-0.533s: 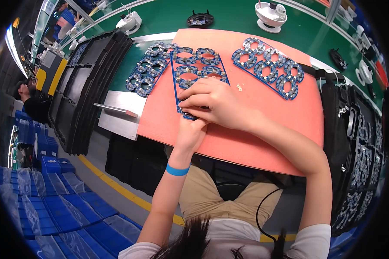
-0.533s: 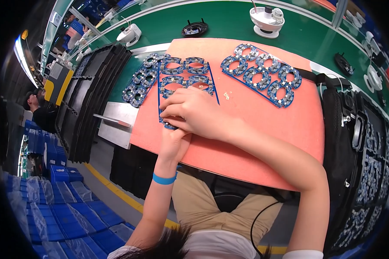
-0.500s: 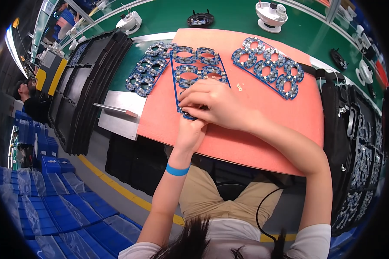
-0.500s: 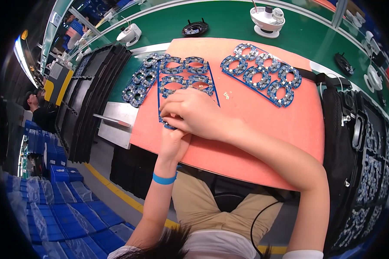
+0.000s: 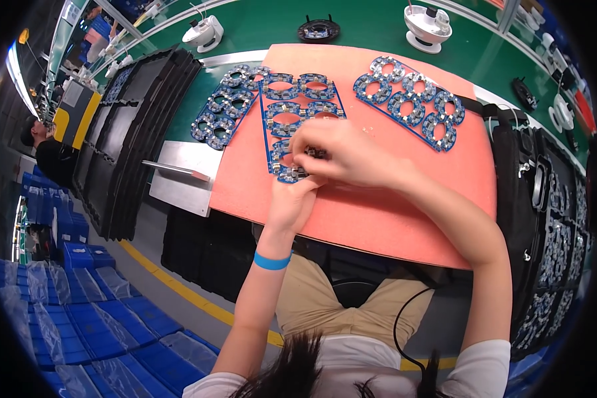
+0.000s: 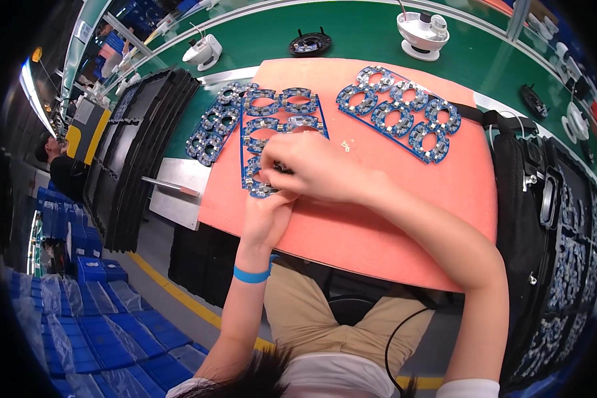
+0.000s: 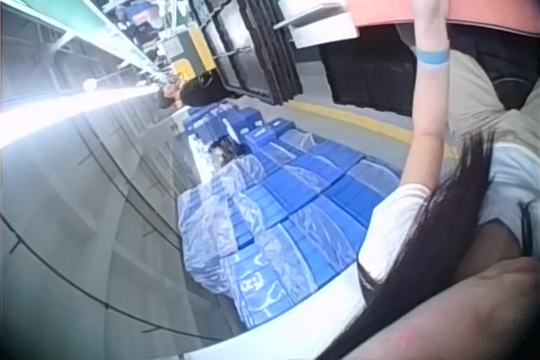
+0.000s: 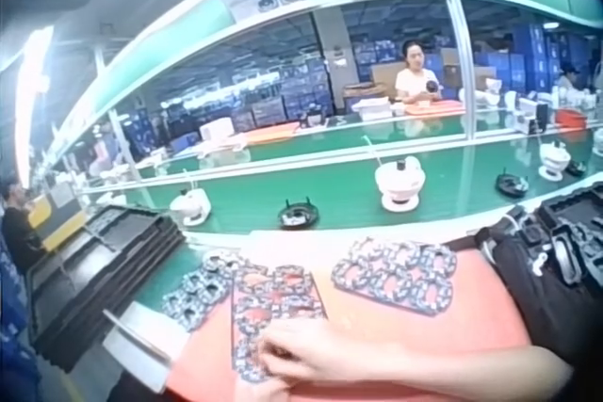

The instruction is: Assemble circular LED circuit boards by placing small electronic components into the designated holes on the blue board frames.

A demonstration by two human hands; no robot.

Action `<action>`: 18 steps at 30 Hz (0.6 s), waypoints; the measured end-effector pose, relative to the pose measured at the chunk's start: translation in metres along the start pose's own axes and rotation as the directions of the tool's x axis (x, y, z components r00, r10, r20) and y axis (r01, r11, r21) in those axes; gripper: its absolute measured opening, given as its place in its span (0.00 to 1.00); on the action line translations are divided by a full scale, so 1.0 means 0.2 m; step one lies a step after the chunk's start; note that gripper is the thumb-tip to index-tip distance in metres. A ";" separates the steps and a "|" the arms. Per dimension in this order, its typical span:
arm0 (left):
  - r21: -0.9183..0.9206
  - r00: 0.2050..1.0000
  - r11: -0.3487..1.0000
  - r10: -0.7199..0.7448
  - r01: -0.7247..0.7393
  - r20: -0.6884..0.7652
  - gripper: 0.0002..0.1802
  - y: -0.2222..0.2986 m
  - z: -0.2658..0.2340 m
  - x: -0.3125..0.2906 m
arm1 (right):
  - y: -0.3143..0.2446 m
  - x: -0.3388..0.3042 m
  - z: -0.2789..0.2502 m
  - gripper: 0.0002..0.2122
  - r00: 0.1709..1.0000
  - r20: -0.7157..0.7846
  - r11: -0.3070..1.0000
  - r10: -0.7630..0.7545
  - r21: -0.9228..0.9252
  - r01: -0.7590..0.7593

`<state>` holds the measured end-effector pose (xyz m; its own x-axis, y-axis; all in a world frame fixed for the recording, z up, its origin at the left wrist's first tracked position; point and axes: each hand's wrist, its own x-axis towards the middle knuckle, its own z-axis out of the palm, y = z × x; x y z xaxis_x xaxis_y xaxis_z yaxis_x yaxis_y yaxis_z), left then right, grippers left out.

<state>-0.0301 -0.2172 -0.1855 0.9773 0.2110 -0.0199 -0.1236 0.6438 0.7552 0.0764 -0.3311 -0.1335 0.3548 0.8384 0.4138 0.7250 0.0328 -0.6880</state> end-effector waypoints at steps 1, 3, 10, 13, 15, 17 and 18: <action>-0.007 1.000 1.000 0.012 -0.012 -0.001 0.29 -0.01 -0.01 0.00 | 0.01 0.00 -0.03 0.04 0.999 -0.042 1.000 -0.020 0.002 0.020; -0.023 0.999 0.999 0.024 -0.025 -0.021 0.29 0.00 0.00 -0.01 | 0.02 0.02 -0.11 0.04 0.999 0.012 0.998 -0.045 0.046 0.045; -0.074 1.000 0.997 -0.004 0.005 0.007 0.39 0.02 0.03 0.00 | 0.08 -0.05 -0.10 0.05 0.969 0.108 0.949 -0.223 -0.203 0.241; -0.096 1.000 0.995 -0.018 0.017 -0.003 0.38 0.03 0.03 0.00 | 0.08 -0.05 -0.07 0.07 0.955 0.043 0.915 -0.293 -0.278 0.293; -0.101 0.999 0.994 -0.033 0.031 -0.017 0.38 0.04 0.03 -0.01 | 0.09 -0.05 -0.05 0.08 0.974 0.027 0.921 -0.223 -0.323 0.220; -0.091 0.999 0.996 -0.022 0.019 -0.036 0.38 0.04 0.03 -0.01 | 0.05 -0.04 -0.07 0.08 0.987 0.064 0.949 -0.148 -0.273 0.160; -0.090 0.999 0.996 -0.021 0.018 -0.036 0.38 0.04 0.02 -0.01 | 0.04 -0.04 -0.08 0.09 0.992 0.105 0.970 -0.073 -0.225 0.095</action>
<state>-0.0325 -0.2163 -0.1766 0.9728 0.2237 -0.0594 -0.1212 0.7111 0.6926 0.0881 -0.3458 -0.1325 0.2370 0.8860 0.3984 0.8695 -0.0105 -0.4939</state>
